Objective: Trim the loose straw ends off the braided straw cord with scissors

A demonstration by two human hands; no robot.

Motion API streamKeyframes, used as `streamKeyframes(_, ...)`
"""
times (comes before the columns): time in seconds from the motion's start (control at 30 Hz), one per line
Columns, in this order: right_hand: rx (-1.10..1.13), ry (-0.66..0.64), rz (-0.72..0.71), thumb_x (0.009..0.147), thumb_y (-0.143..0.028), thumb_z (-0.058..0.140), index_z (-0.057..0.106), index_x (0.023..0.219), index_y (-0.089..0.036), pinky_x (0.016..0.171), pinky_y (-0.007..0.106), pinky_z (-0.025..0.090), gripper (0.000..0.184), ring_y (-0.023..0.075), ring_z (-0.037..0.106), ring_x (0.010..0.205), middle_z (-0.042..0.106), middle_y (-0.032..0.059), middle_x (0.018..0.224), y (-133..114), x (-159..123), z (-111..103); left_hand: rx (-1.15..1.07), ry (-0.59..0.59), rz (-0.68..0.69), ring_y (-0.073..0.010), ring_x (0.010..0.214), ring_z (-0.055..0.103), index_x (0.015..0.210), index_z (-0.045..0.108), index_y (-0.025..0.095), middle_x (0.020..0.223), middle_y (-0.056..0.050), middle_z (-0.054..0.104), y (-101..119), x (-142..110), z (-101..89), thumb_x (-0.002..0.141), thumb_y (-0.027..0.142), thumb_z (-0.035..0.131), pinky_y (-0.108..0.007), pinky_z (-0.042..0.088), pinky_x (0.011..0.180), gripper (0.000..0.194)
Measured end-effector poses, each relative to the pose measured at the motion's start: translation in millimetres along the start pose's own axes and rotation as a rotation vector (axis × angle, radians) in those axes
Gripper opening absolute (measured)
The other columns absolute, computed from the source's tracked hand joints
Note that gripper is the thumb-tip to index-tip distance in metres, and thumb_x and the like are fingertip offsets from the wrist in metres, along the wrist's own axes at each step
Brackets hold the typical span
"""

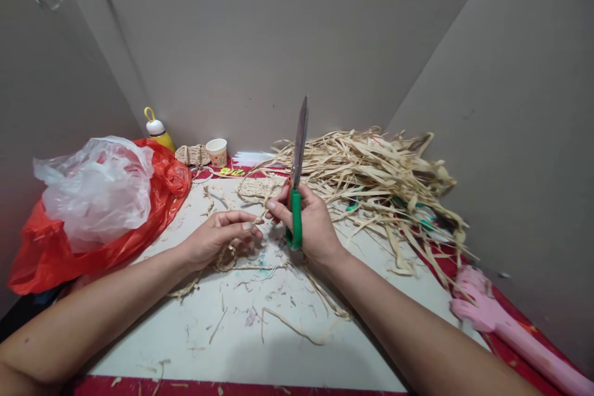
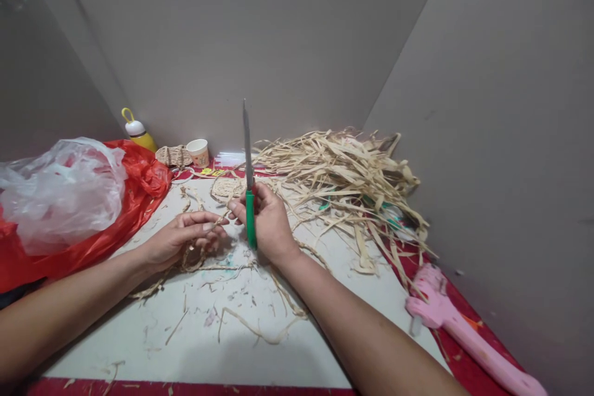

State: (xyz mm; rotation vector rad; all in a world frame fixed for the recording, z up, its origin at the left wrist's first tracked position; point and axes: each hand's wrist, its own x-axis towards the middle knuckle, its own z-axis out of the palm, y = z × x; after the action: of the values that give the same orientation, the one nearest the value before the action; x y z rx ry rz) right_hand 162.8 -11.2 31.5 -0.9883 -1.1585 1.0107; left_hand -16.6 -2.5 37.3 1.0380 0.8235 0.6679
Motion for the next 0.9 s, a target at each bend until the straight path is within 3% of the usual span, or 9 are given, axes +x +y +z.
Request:
streamKeyframes(0.07, -0.036, -0.028, -0.019, 0.063, -0.032, 0.076, 0.05, 0.073, -0.021, 0.052, 0.022, 0.045, 0.03, 0.01, 0.055, 0.053, 0.057, -0.006, 0.062, 0.7, -2.2, 1.2, 0.017, 0.026, 0.028, -0.0103, 0.066, 0.06, 0.093, 0.065, 0.012, 0.082, -0.007, 0.069, 0.6, -0.5, 1.7, 0.069, 0.032, 0.075, -0.023, 0.046, 0.066, 0.033)
streamKeyframes(0.23, -0.134, -0.051, -0.068, 0.061, -0.028, 0.076, 0.053, 0.071, -0.021, 0.054, 0.023, 0.045, 0.026, 0.0107, 0.054, 0.057, 0.055, -0.0055, 0.063, 2.8, -8.6, 6.4, 0.07, 0.091, 0.073, -0.0088, 0.058, 0.059, 0.093, 0.064, 0.013, 0.066, -0.001, 0.068, 3.7, -3.5, 5.6, 0.065, 0.023, 0.079, -0.019, 0.044, 0.06, 0.033)
streamKeyframes(0.47, -0.07, -0.067, -0.017, 0.063, -0.026, 0.074, 0.051, 0.071, -0.021, 0.052, 0.023, 0.046, 0.024, 0.0107, 0.054, 0.056, 0.053, -0.0059, 0.061, 2.7, -9.1, 6.8, 0.042, 0.1, 0.099, -0.0119, 0.068, 0.066, 0.099, 0.067, 0.013, 0.072, -0.005, 0.072, 0.9, -4.3, 3.2, 0.068, 0.018, 0.075, -0.02, 0.049, 0.064, 0.032)
streamKeyframes(0.7, -0.184, -0.04, -0.069, 0.066, -0.027, 0.071, 0.049, 0.071, -0.021, 0.052, 0.022, 0.04, 0.023, 0.0097, 0.048, 0.054, 0.05, -0.0057, 0.061, 5.3, -7.5, 3.4, -0.072, 0.134, -0.019, -0.0094, 0.053, 0.061, 0.1, 0.068, 0.013, 0.072, -0.007, 0.072, 7.3, -4.6, 1.3, 0.071, 0.009, 0.069, -0.019, 0.048, 0.053, 0.029)
streamKeyframes(0.9, -0.416, 0.001, -0.232, 0.069, -0.034, 0.07, 0.045, 0.07, -0.023, 0.051, 0.022, 0.032, 0.027, 0.009, 0.036, 0.051, 0.04, -0.0076, 0.056, 6.1, -1.0, -7.3, -0.24, 0.14, 0.028, -0.0096, 0.056, 0.061, 0.097, 0.067, 0.011, 0.071, -0.006, 0.068, 24.0, -6.0, -8.2, 0.07, 0.005, 0.065, -0.019, 0.05, 0.055, 0.027)
